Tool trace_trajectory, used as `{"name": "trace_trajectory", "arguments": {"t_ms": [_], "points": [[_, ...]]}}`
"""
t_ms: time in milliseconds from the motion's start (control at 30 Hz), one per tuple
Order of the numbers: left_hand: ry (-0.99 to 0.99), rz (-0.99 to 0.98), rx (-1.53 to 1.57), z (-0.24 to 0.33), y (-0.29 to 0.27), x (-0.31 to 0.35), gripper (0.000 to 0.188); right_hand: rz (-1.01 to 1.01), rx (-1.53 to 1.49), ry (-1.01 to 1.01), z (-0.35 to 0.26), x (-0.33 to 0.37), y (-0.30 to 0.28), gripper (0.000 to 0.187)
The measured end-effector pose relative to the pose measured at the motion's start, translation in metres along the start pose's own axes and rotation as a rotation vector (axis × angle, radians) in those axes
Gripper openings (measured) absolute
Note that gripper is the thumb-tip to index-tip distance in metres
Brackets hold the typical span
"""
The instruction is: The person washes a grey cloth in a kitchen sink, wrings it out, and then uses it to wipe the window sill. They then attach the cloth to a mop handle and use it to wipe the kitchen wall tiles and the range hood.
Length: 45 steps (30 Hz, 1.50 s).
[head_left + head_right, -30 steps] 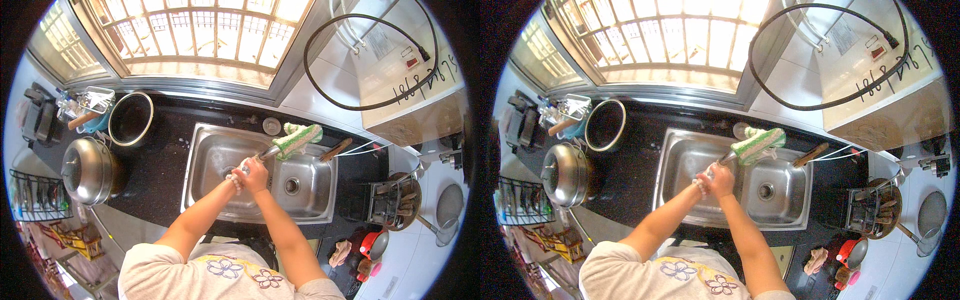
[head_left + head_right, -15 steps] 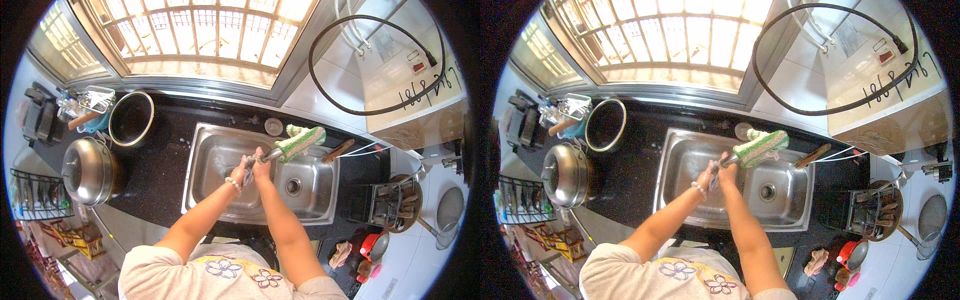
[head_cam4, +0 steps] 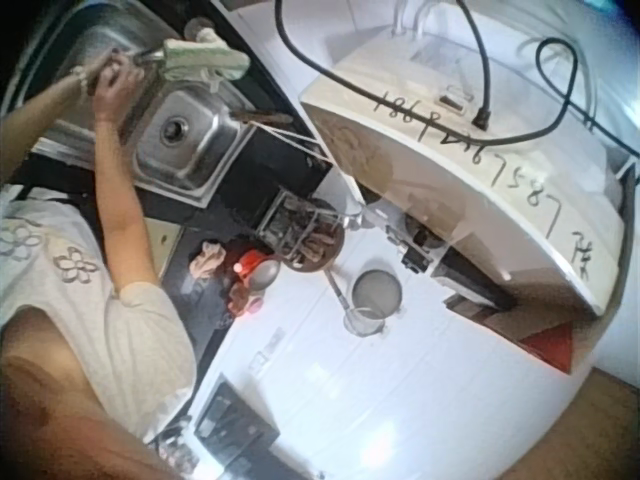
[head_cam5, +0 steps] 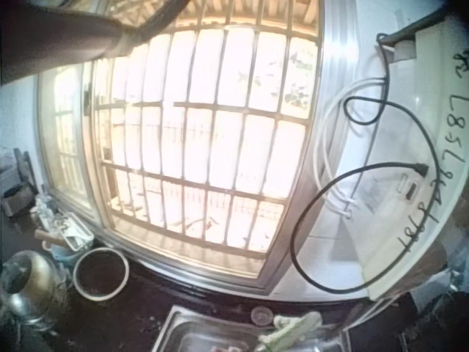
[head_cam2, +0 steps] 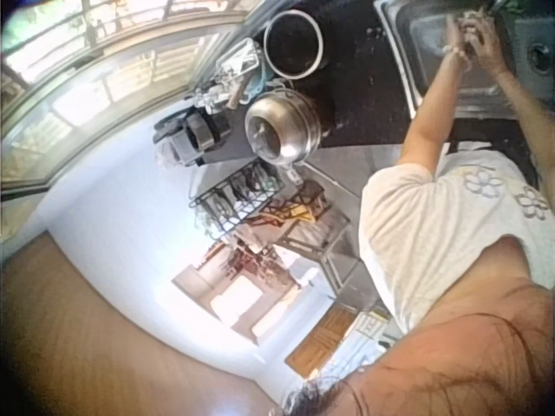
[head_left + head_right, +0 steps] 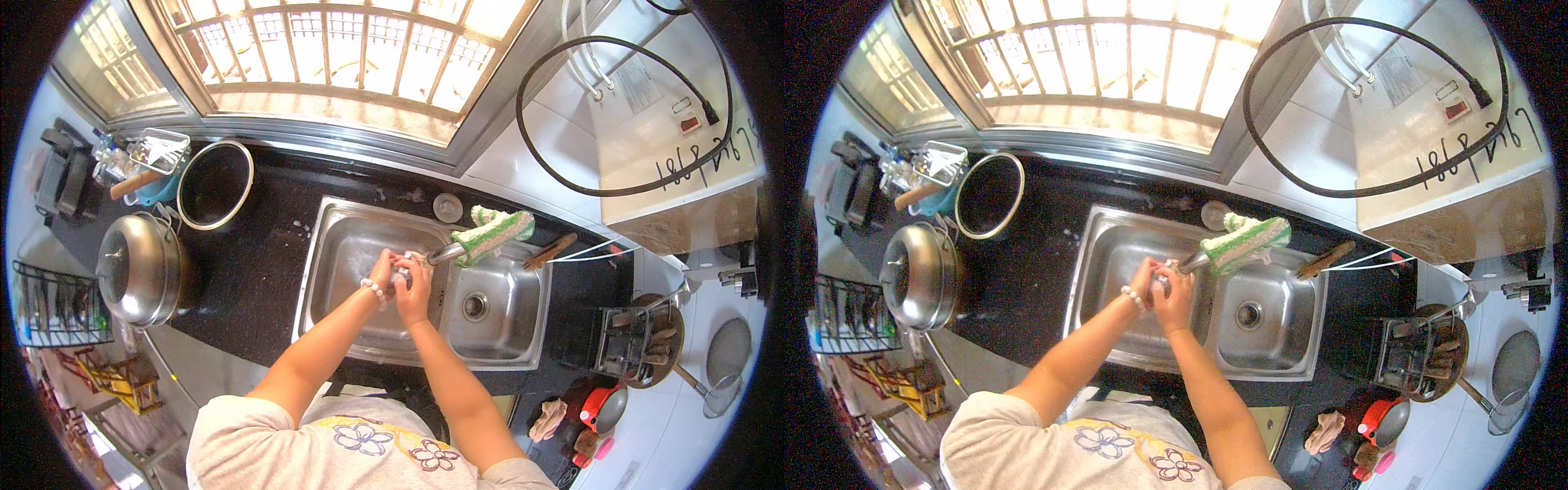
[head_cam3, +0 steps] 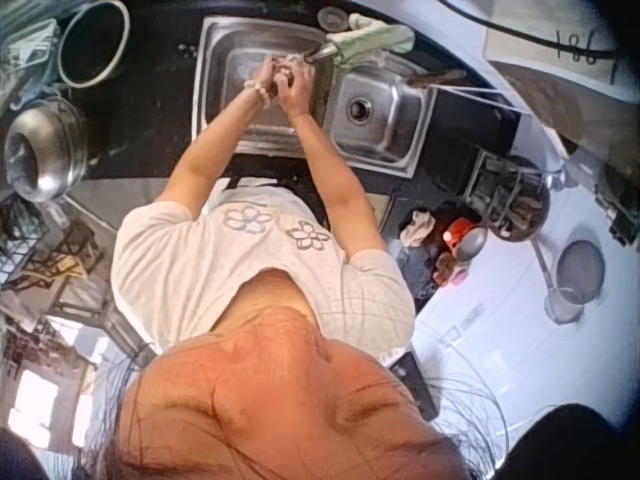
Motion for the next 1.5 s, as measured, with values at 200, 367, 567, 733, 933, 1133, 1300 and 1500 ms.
{"name": "trace_trajectory", "arguments": {"t_ms": [200, 367, 567, 733, 933, 1133, 1300, 1500], "points": [[-0.046, -0.103, -0.153, -0.035, 0.001, -0.017, 0.035, 0.051, 0.347, -0.213, -0.014, -0.011, -0.004, 0.053], [-0.059, -0.085, -0.471, -0.036, -0.003, -0.014, 0.039, 0.061, 0.375, -0.165, -0.008, -0.020, -0.005, 0.052], [-0.022, -0.069, -0.694, -0.029, 0.001, -0.015, 0.043, 0.018, 0.496, -0.047, 0.001, -0.031, 0.006, 0.045], [0.035, -0.103, -0.368, -0.014, 0.021, 0.008, 0.042, -0.033, 0.131, 0.287, 0.034, -0.040, 0.010, 0.032], [0.257, -0.259, -0.138, 0.024, -0.002, 0.032, 0.053, -0.144, -0.239, 0.379, 0.032, -0.036, -0.019, 0.041], [0.163, -0.381, -0.125, 0.036, -0.023, 0.036, 0.046, -0.462, -0.070, 0.592, 0.072, -0.018, -0.028, 0.058], [0.390, -0.395, -0.350, 0.012, -0.023, 0.003, 0.040, -0.256, -0.188, 0.495, 0.028, -0.008, -0.029, 0.049], [0.097, 0.005, -0.329, -0.019, -0.014, -0.017, 0.042, 0.029, 0.072, 0.144, -0.006, 0.005, -0.030, 0.012]]}}
Point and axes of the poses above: each hand's wrist, its own x-axis away from the middle knuckle, its own y-axis out of the palm, z = x × y, the point moved 5 cm from there along -x, towards the middle knuckle, and after that the axes turned 8 degrees about y, right-handed, at the moved point
